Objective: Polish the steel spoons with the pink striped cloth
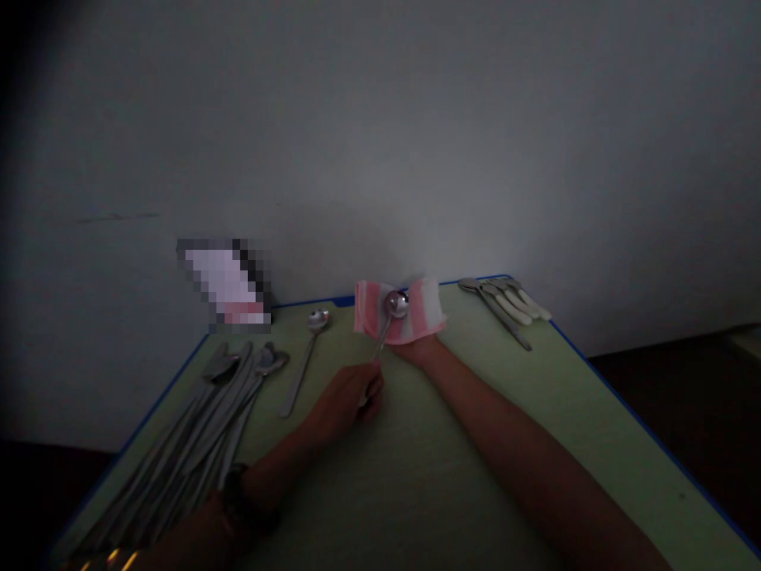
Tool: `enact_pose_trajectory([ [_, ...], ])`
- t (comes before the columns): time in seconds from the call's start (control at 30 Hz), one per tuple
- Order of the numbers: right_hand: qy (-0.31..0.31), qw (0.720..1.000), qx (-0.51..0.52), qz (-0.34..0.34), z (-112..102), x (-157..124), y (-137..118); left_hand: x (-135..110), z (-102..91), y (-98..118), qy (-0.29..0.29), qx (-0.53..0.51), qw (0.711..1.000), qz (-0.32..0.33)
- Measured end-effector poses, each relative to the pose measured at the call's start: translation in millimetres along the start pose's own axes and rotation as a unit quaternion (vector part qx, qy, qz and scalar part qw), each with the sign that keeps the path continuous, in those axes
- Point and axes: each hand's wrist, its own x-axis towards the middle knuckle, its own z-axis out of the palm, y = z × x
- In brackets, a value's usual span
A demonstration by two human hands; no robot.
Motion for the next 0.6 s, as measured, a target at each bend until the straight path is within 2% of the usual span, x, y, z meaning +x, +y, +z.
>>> enact_pose_trajectory([
  [0.2,0.016,1.0,0.012,0.018,-0.8,1.0,0.8,0.4,-0.9,-3.6,-0.018,0.012,1.0,-0.007],
  [0.43,0.01,1.0,0.008,0.009,-5.5,2.6,1.3,1.5,-0.8,-5.2,-0.002,0.044,0.999,0.009],
  [0.6,0.035,0.999,0.015,0.014,-8.8,4.0,2.6,1.5,-1.0,-4.7,0.011,0.055,0.998,0.021],
])
